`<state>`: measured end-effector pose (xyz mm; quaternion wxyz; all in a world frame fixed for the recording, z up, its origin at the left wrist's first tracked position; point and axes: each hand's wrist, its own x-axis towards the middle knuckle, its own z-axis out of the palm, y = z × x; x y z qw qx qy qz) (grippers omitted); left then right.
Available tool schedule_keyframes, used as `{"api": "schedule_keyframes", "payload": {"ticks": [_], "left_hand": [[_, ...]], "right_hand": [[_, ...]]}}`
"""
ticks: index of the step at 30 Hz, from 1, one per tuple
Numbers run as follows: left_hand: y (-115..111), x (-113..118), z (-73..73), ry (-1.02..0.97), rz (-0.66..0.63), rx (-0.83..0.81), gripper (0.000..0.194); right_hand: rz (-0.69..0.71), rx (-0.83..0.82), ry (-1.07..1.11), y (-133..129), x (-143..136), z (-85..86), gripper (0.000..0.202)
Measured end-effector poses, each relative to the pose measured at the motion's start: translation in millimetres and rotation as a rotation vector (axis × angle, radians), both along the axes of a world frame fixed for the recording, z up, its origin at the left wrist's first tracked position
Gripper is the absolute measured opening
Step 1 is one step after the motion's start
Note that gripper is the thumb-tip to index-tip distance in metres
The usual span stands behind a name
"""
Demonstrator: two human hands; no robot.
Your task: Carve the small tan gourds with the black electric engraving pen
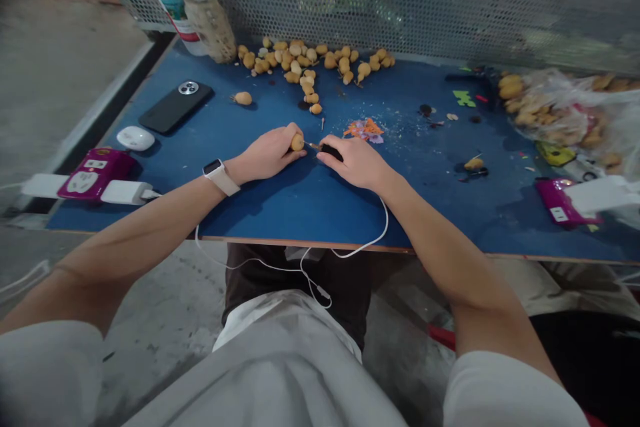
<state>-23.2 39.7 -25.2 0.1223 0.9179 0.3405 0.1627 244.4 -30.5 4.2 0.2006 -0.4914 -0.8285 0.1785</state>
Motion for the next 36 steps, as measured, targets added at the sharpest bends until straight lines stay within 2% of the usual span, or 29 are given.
{"api": "schedule_keyframes", "payload": {"ticks": [21, 26, 36], "left_hand": [[-0.4, 2.0, -0.4, 0.029, 0.010, 0.021, 0.025], [-2.0, 2.8, 3.1, 0.042, 0.020, -0.003, 0.025], [-1.4, 2.5, 0.7, 0.039, 0.019, 0.014, 0.025]], "right_hand": [[-0.001, -0.043, -0.025, -2.4, -0.8, 7.8, 0.043], [-0.012, -0.053, -0.025, -1.9, -0.3, 6.7, 0.049], [-0.019, -0.025, -0.021, -1.6, -0.6, 2.7, 0.046]]}}
